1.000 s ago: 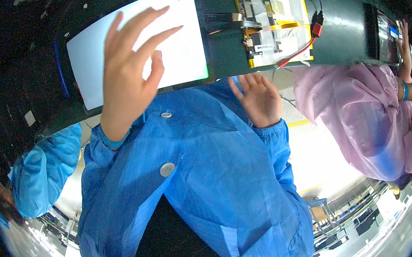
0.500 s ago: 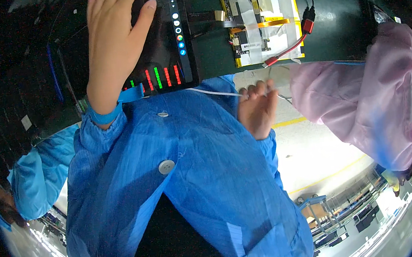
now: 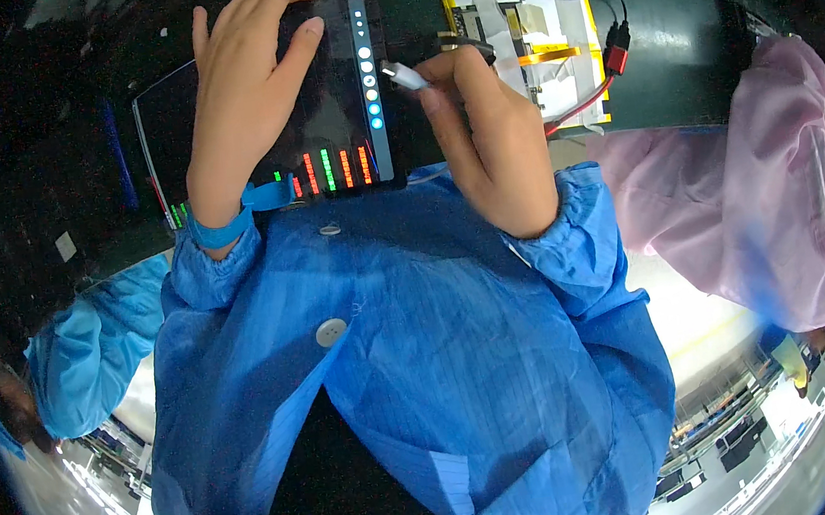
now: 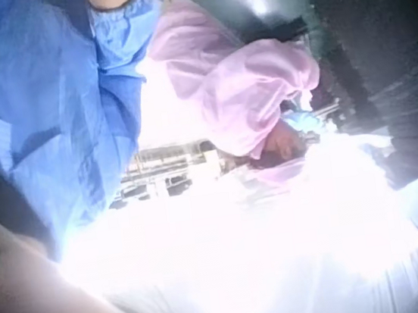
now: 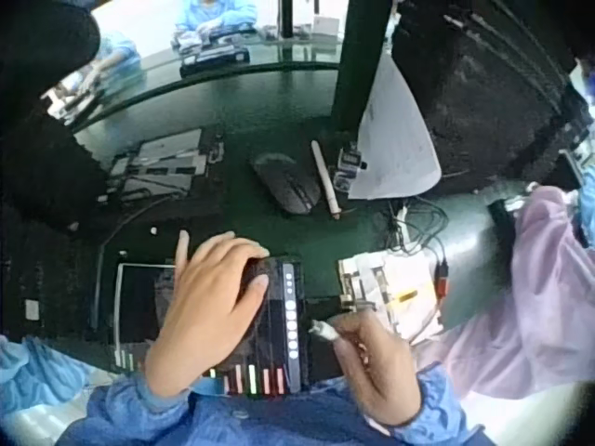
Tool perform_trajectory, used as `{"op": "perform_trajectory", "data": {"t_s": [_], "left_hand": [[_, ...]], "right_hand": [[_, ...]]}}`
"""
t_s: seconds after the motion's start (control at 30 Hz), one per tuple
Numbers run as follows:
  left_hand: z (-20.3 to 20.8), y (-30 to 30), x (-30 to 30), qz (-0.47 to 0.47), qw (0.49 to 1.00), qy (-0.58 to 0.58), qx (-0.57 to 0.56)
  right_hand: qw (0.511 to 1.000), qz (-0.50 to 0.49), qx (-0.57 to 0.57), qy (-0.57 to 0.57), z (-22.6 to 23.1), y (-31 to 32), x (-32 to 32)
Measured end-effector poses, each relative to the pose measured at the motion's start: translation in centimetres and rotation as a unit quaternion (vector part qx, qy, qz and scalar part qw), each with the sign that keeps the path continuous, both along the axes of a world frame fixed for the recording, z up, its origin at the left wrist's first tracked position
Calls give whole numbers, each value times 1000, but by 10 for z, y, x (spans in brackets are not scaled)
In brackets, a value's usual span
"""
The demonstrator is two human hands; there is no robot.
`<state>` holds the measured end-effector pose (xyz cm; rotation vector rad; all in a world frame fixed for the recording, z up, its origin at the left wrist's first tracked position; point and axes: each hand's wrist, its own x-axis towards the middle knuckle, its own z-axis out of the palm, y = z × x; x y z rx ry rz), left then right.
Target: The person tests tablet screens by connecting them to testing cables, interacting with the displays by hand, peeling protective film, and disconnecting the cables before sorting the tablets.
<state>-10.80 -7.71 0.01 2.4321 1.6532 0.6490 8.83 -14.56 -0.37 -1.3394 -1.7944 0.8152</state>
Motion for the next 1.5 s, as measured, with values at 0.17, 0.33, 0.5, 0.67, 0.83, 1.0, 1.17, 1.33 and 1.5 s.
{"op": "perform_trajectory", "data": {"t_s": [0.17,0.33,0.5,0.67,0.83,1.0,1.17,1.33,1.5], "left_hand": [[-9,0,-8,-26,999,-17,31],[2,-9,-24,-7,1000,2,4],[19,-28,-86,95,995,-13,-10],[-8,-47,-139,257,955,-137,-58],[-24,-61,-147,281,914,-254,-146],[-19,-64,-134,255,869,-388,-172],[-16,-62,-128,253,834,-456,-182],[-19,-59,-130,256,826,-470,-178],[-22,-61,-133,184,824,-509,-169]], "right_hand": [[999,-14,-33,24,3,6,-7],[999,-21,9,-47,5,3,-1],[971,19,106,-212,1,6,11],[963,57,113,-238,-5,10,16],[966,88,112,-217,-7,12,18],[964,127,111,-203,-6,18,22],[956,190,114,-194,-6,27,27],[956,205,105,-183,-9,34,26],[954,204,87,-203,-6,35,23]]}}
